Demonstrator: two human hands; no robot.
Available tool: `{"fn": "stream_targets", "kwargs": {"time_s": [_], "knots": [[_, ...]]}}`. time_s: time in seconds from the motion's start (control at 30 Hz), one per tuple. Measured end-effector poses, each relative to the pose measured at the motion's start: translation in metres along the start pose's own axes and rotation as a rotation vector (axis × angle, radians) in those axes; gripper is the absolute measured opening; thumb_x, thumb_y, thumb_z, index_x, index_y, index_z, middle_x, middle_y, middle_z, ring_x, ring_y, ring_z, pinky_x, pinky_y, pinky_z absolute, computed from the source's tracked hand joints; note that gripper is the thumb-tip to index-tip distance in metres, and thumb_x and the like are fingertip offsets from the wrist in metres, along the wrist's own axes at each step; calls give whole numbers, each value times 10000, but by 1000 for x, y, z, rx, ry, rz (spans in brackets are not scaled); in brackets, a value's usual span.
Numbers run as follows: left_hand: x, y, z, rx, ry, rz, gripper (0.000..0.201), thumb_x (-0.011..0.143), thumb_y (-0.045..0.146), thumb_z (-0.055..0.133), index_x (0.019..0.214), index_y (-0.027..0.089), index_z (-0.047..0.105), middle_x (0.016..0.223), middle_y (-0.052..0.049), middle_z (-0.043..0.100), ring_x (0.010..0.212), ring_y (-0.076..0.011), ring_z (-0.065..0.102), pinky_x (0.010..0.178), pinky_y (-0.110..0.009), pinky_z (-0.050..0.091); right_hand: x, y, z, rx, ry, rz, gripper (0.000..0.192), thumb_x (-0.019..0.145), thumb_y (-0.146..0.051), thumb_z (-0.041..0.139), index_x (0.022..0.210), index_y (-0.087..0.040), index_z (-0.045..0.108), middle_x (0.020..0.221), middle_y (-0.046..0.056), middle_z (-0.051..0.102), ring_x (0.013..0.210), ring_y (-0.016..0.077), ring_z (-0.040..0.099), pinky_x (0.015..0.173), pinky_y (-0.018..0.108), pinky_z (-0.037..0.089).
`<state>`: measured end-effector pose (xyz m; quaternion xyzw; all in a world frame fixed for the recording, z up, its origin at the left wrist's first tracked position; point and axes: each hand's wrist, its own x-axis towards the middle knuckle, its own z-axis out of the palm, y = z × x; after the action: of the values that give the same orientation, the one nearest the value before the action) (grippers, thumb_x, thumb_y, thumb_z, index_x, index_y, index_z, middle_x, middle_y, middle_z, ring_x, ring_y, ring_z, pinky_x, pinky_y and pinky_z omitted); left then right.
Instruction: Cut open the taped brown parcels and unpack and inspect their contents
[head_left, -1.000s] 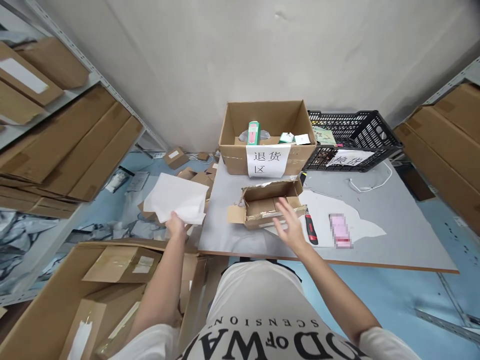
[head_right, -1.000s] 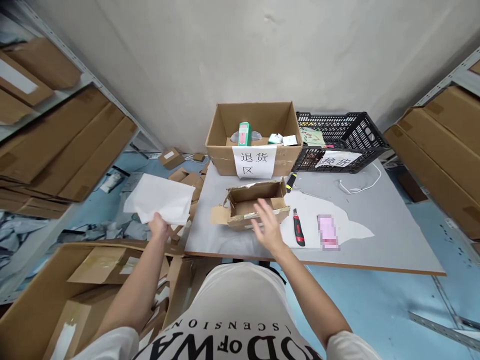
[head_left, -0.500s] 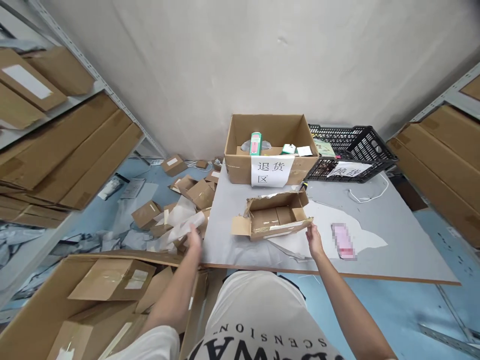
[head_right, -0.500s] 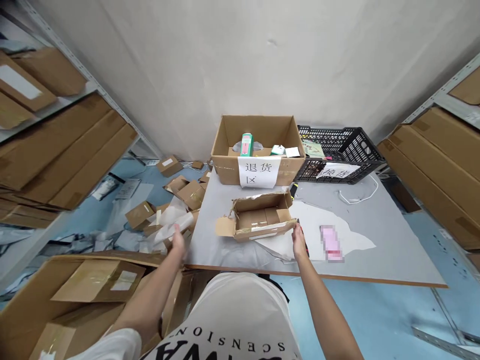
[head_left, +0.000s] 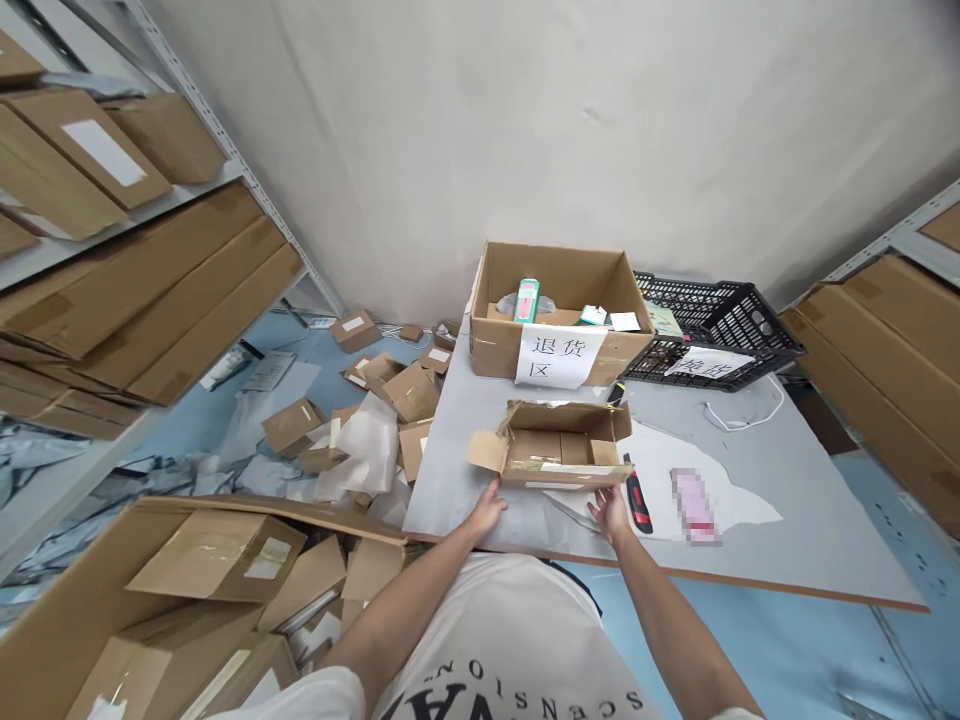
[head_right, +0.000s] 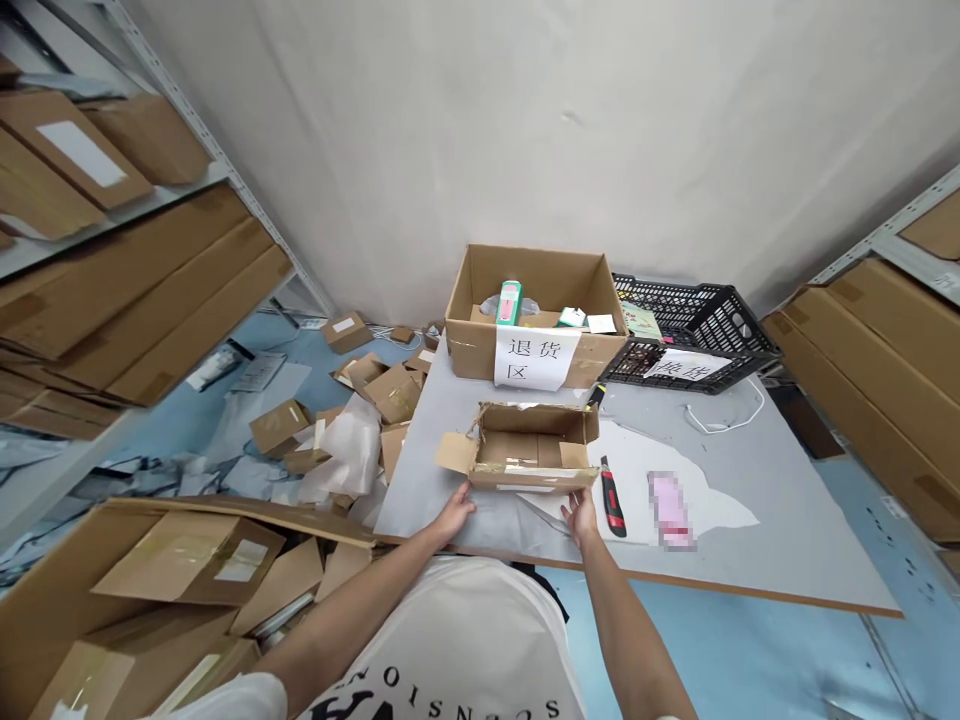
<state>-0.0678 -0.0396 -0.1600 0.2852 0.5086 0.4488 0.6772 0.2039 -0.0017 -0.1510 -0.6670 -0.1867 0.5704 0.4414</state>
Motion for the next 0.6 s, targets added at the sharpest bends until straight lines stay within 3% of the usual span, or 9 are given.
{"fn": "stream_targets", "kwargs": {"time_s": [0.1, 0.3, 0.43, 0.6], "knots": [[1, 1, -11, 66, 29, 82, 809, 542, 123, 619, 1328, 182, 440, 1467, -106, 368, 1414, -255, 185, 1166, -387, 65, -12, 8, 11, -8, -37, -44, 593, 778, -706, 276, 1207, -373, 514, 1445, 15, 410, 1332, 242, 371, 926, 469, 429], [-16, 14, -47, 97, 196, 208, 821, 568, 102, 608, 1355, 166, 385, 1460, -116, 376, 1394, -256, 247, 1159, -381, 140, -27, 19, 53, -1, -197, -147, 613, 774, -736, 323, 1154, -306, 537, 1404, 29, 456, 1281, 227, 431, 899, 395, 462], [-28, 39, -94, 64, 441, 246, 781, 585, 107, 641, 1327, 197, 415, 1437, -109, 408, 1373, -273, 297, 1140, -415, 208, -32, 15, 116, -8, -344, -132, 545, 758, -695, 444, 1142, -322, 544, 1388, 5, 475, 1273, 220, 436, 926, 388, 449], [-45, 80, -176, -72, 736, 418, 579, 594, 81, 615, 1153, 216, 552, 1250, -66, 580, 1228, -239, 494, 1059, -361, 367, -48, 8, 228, -78, -641, 6, 447, 779, -603, 531, 1160, -370, 552, 1410, -39, 458, 1326, 196, 374, 1081, 437, 286]]}}
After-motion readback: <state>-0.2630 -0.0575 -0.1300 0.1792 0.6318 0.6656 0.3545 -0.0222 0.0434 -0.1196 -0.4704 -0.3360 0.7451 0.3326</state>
